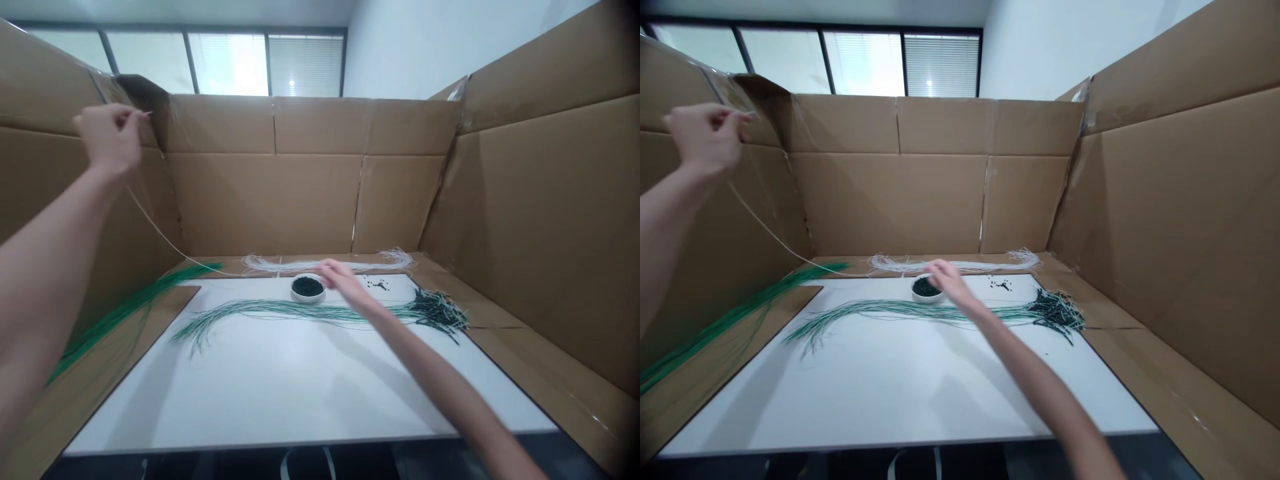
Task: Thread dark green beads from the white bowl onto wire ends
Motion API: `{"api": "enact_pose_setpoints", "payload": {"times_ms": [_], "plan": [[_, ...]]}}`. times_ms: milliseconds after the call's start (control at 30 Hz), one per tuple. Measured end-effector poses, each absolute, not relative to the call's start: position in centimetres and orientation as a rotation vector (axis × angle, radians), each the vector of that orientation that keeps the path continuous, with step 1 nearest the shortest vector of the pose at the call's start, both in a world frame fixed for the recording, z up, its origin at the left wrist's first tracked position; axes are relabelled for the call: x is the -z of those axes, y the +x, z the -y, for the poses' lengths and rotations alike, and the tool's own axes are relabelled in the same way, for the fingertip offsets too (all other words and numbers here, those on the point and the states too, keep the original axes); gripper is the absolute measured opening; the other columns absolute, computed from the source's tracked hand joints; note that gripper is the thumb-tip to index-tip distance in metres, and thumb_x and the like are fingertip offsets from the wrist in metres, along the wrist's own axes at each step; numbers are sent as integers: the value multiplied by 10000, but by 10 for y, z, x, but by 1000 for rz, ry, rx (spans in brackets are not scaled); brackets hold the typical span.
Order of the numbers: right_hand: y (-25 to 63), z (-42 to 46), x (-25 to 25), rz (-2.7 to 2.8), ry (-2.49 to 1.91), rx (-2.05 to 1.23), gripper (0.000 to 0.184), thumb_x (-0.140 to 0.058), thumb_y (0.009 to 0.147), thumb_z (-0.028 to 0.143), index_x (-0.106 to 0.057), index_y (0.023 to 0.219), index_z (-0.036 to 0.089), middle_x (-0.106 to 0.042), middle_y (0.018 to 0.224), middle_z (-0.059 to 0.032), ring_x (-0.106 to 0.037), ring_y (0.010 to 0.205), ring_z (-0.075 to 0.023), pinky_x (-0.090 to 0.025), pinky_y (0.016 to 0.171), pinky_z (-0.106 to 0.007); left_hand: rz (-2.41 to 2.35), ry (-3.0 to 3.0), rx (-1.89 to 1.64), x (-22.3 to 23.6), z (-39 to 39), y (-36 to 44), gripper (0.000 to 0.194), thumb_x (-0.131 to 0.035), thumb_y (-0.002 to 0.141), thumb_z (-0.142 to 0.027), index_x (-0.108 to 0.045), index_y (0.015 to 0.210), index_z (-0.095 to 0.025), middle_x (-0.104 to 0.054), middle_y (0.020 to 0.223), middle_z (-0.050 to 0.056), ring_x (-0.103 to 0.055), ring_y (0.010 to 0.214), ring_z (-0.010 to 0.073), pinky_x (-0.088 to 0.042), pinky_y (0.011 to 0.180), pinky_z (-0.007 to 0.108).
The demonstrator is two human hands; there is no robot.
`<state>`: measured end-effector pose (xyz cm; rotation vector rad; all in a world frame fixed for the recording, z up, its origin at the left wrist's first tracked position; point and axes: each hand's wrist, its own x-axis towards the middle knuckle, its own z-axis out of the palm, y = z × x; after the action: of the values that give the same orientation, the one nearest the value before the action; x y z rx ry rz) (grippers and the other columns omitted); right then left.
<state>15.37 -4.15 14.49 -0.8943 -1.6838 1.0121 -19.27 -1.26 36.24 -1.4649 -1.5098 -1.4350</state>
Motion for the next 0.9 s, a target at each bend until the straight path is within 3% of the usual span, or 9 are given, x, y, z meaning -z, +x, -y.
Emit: {"api": "enact_pose_setpoints", "payload": {"times_ms": [67,133,233,367,500,567,633,733,900], "plan": [[76,28,-146,1667,-714,-975,212,-331,849,292,-498,914,178,-489,600,36,-490,577,-82,-398,568,-188,1390,-1490,1531,-377,2,-156,539,-397,824,-475,-531,924,38,-602,805,-11,-440,674,23,-375,822,250],[11,14,-155,1708,-744,-785,257,-233,886,228,-451,1013,179,-581,763,-2,-549,748,-94,-421,713,-215,1278,-1596,1581,-384,-7,-115,518,-354,844,-480,-539,939,-5,-612,869,13,-426,684,38,-384,797,241],[-41,-6,-167,2123,-1141,-530,309,-231,888,173,-398,1142,119,-546,1096,-116,-480,1061,-167,-380,856,-287,1194,-1754,1550,-369,-15,-59,429,-301,878,-426,-564,942,-92,-609,882,16,-434,706,59,-366,791,236],[-25,-2,-147,2470,-1136,-626,215,-544,731,163,-584,920,69,-615,980,-170,-553,959,-274,-433,768,-319,1236,-2009,1239,-286,-22,-30,322,-342,879,-304,-594,826,-111,-598,809,51,-494,740,123,-369,739,265],[52,44,-105,2737,-866,-697,202,-577,712,203,-632,904,171,-639,1003,-59,-567,945,-206,-426,800,-265,1504,-2310,1198,-161,-19,-43,226,-404,817,-248,-595,755,-144,-606,744,45,-526,719,160,-372,706,274],[99,63,-88,2940,-553,-716,221,-505,768,206,-634,942,161,-650,979,-61,-595,880,-180,-432,784,-255,1771,-2429,1383,-106,-13,-49,185,-443,781,-275,-590,773,-162,-599,671,15,-526,640,147,-375,654,254],[139,67,-77,2853,-677,-684,233,-479,785,224,-640,938,158,-656,960,-65,-603,857,-184,-439,778,-276,1866,-2446,1431,-67,-6,-51,207,-438,773,-312,-583,760,-164,-578,598,-1,-510,565,137,-374,590,241],[174,48,-69,2481,-1023,-685,221,-467,786,220,-647,894,151,-662,921,-63,-615,806,-170,-465,739,-275,1944,-2421,1533,-41,3,-45,256,-406,784,-358,-564,795,-157,-600,672,12,-530,603,133,-387,582,227],[171,12,-68,1992,-1097,-821,387,-550,736,280,-529,1103,160,-621,1002,-77,-606,846,-151,-494,707,-255,1925,-2587,1757,-48,18,-23,261,-421,784,-384,-545,779,-154,-585,705,6,-529,618,113,-385,566,199]]}}
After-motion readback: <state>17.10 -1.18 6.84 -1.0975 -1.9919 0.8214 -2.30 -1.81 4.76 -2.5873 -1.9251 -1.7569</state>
